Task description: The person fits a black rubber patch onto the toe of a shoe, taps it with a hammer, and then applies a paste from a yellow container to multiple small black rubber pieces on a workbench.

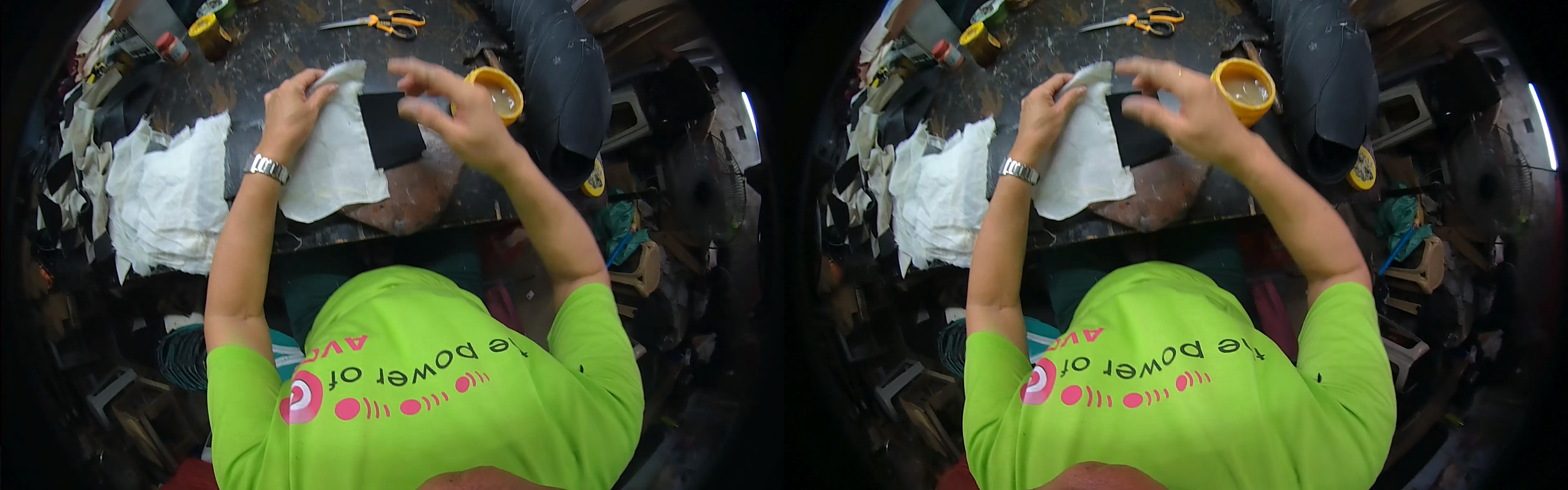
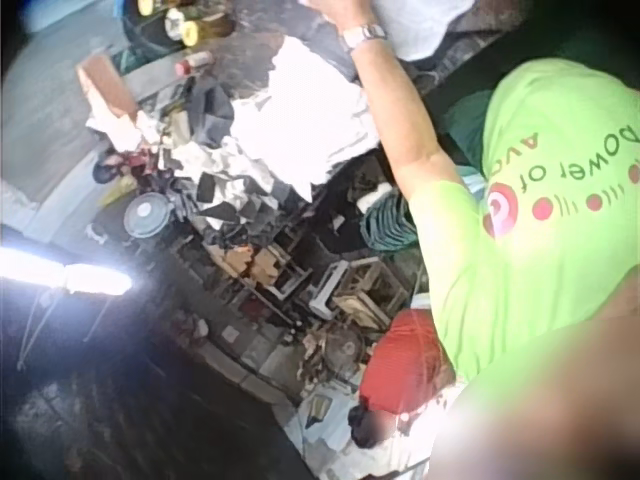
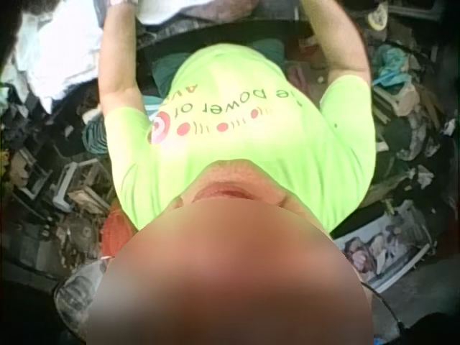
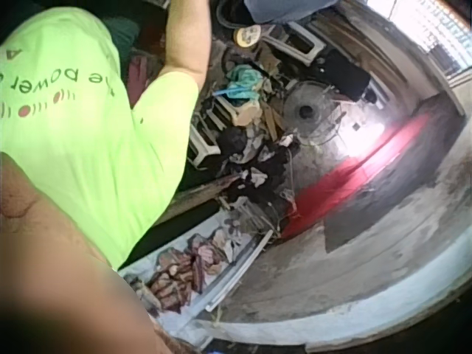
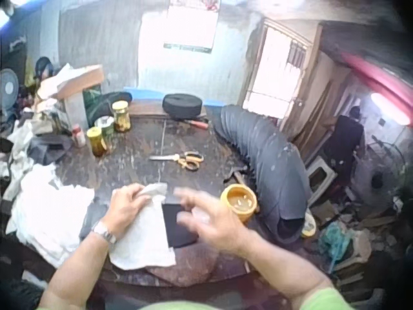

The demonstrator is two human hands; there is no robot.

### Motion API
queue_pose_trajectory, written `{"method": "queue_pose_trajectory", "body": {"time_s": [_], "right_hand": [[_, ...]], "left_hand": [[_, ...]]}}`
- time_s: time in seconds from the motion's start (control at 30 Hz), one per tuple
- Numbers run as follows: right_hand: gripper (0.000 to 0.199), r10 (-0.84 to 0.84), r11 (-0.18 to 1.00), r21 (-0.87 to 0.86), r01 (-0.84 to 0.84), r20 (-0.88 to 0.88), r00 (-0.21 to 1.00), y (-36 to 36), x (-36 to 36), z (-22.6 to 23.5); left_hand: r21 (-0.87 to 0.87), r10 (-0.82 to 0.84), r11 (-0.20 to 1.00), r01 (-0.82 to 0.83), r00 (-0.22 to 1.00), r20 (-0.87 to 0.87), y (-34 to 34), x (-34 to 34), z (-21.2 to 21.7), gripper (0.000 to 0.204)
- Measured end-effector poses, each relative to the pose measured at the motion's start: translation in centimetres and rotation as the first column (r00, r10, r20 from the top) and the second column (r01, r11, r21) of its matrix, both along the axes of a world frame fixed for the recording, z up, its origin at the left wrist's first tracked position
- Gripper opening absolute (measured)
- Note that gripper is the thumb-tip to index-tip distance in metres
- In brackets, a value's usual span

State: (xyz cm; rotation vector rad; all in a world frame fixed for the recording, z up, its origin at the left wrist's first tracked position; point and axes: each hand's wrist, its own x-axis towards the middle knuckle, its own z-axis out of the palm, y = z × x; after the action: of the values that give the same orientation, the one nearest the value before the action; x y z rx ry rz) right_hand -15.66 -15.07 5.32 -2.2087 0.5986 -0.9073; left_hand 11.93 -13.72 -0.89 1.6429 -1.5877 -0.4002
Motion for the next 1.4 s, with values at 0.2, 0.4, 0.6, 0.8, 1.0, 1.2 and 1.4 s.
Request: {"method": "queue_pose_trajectory", "body": {"time_s": [0.2,0.4,0.6,0.8,1.0,1.2,1.4], "right_hand": [[0.059,-0.336,0.929,-0.281,0.240,-0.378,0.863,-16.0,7.9,-2.8],[0.068,-0.405,0.881,-0.468,0.073,-0.664,0.629,-24.6,10.9,-7.1],[0.080,-0.341,0.940,-0.286,0.186,-0.763,0.549,-26.9,9.8,-4.7],[0.077,-0.510,0.818,-0.130,0.560,-0.614,0.602,-23.0,2.9,3.0],[0.069,-0.339,0.901,0.285,0.328,-0.012,0.941,-5.7,-6.6,9.7],[0.080,-0.526,0.837,0.051,0.545,-0.197,0.827,8.7,-11.1,0.7],[0.077,-0.668,0.728,-0.221,0.649,-0.441,0.599,12.1,-13.9,-3.6]], "left_hand": [[-0.057,-0.075,0.996,0.073,0.997,-0.031,-1.8,-0.3,2.1,0.024],[-0.080,-0.093,0.992,0.094,0.995,0.023,-5.9,1.4,1.9,0.025],[0.069,-0.065,0.996,0.064,0.998,0.021,-12.5,2.3,-0.2,0.029],[0.056,0.007,0.998,-0.021,0.969,0.247,-18.3,2.2,-3.5,0.035],[-0.097,0.314,0.946,-0.310,0.794,0.520,-19.8,1.7,-4.2,0.072],[0.009,0.193,0.974,-0.228,0.845,0.499,-17.5,5.3,-1.9,0.065],[-0.034,-0.067,0.996,0.077,0.969,0.237,-8.1,9.3,3.6,0.047]]}}
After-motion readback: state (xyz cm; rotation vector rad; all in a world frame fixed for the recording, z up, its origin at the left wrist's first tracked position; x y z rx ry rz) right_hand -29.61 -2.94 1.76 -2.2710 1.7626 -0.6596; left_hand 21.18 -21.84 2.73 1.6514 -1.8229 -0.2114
